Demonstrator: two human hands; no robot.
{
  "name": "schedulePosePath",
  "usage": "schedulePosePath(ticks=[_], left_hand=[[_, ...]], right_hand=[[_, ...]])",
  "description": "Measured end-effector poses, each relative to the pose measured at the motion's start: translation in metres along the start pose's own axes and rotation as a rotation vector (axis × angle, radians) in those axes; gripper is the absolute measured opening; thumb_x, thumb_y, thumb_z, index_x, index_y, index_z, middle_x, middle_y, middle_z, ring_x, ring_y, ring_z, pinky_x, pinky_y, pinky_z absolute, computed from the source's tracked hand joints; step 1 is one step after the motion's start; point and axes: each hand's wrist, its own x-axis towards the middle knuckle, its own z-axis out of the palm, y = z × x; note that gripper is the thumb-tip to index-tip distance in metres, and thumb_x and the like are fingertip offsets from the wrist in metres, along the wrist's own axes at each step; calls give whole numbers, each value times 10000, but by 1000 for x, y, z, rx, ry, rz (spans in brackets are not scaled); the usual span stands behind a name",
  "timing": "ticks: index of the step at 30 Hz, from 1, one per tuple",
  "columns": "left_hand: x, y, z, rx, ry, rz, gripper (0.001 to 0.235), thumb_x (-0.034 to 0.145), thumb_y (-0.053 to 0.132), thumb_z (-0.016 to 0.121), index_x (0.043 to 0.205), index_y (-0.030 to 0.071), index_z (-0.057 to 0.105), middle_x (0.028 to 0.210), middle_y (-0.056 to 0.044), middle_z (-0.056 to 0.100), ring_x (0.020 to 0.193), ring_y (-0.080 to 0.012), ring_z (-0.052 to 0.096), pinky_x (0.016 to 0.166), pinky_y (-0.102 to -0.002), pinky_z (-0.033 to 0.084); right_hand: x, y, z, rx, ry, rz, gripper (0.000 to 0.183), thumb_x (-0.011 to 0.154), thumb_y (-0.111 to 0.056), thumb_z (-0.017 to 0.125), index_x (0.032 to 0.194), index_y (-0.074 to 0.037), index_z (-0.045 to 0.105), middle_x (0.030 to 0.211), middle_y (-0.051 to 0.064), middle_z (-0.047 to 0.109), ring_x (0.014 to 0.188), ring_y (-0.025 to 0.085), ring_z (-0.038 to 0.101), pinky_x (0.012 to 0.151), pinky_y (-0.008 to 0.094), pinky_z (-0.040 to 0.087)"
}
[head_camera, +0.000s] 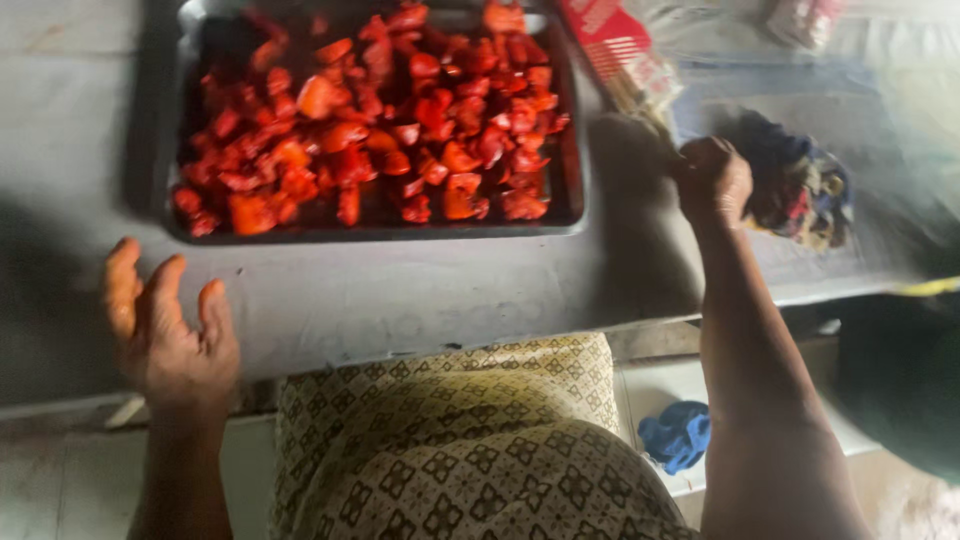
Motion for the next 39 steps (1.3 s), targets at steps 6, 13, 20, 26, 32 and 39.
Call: schedulePosePath(ticks=[6,13,20,26,32,39], left_hand=[[-6,-6,0,-41,28,-3,360,1053,55,778,1340,-75,604,1520,-289,499,1328,-387,579,1074,-428,549],[-2,-1,-2,-70,53,-2,331,1049,48,785,1302,-74,609,1538,-261,497,1423,-410,556,1164,-448,533],[0,-13,10,-118,143,64,338,1073,42,789,1338,-55,602,1550,-227,473,1381,-354,547,1158,-393,571],[-7,13,-7,-47,60,48,320,1015,48,770,1281,-61,629,1510,-219,487,1395,-374,531,1183,-455,503],[-4,23,-9,-20,3,62,273,1041,19,742,1276,-72,638,1504,-224,502,1392,-378,540,1170,-451,497],[-8,18,-1,-54,8,17,235,1030,6,738,1249,-16,652,1450,-194,571,1305,-346,601,1119,-434,524]], right_hand=[[8,30,4,-846,-374,-197,266,983,-187,614,818,-68,786,813,170,758,794,357,760,635,479,596],[-91,67,-70,-401,-254,75,233,1028,-205,580,1121,-66,743,1021,237,720,972,455,676,793,543,542],[-129,156,-110,-28,-90,-195,169,1038,-65,573,878,-115,553,860,33,558,741,172,536,665,292,437],[-39,46,-64,1235,19,391,285,1115,-99,594,843,-118,512,728,-5,441,592,117,388,578,278,329],[78,-115,-29,1649,84,363,131,1050,-23,586,970,33,673,663,81,468,543,206,455,464,355,336],[104,-133,6,1899,-77,284,208,969,-167,618,842,-1,612,619,91,430,503,260,397,436,405,299]])
